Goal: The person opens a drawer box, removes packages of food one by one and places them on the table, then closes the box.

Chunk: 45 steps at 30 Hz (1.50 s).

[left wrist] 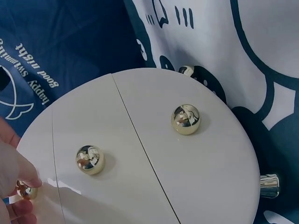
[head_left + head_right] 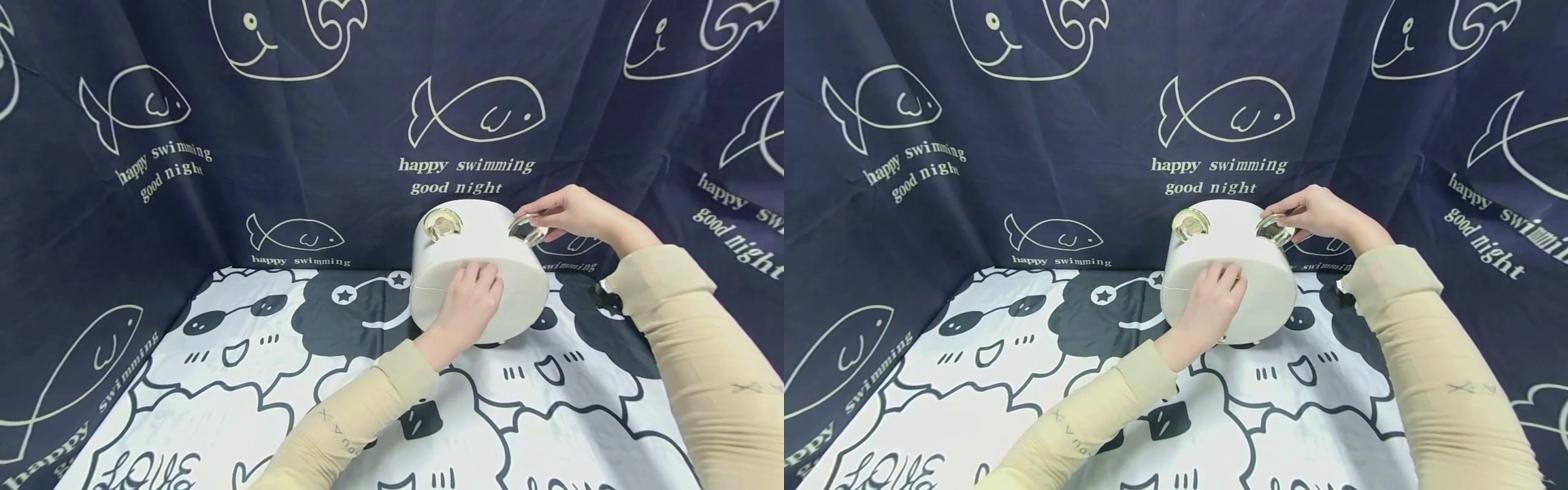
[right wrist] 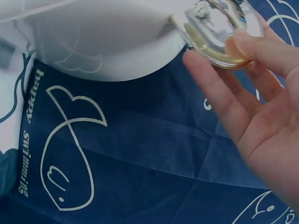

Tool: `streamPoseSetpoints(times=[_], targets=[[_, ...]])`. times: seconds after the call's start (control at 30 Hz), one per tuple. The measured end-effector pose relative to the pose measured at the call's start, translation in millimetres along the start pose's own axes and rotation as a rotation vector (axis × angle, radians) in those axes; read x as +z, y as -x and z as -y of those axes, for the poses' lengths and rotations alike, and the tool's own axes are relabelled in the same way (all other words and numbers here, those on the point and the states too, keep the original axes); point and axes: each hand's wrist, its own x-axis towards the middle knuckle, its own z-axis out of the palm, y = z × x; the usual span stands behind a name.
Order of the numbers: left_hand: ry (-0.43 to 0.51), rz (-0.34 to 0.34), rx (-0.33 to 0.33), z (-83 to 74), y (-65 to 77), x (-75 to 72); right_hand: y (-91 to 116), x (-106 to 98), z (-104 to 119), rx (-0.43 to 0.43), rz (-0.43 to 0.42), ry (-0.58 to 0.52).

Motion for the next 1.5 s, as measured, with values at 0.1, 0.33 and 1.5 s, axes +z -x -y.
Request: streamPoseSetpoints(times=[0.1, 0.33, 1.5], targets=[[-0.005, -0.014, -0.001, 0.6, -1.1, -4.3, -1, 3, 0, -0.012, -0.029, 0.011], [-0.021, -0.003, -0.022, 1.9, -6.1, -25.7, -3, 5, 4, -0.065, -0.041, 0.092], [-0.033, 0.064, -0.038, -10.3, 1.0, -7.2, -1, 10, 8, -0.343, -0.188, 0.444]])
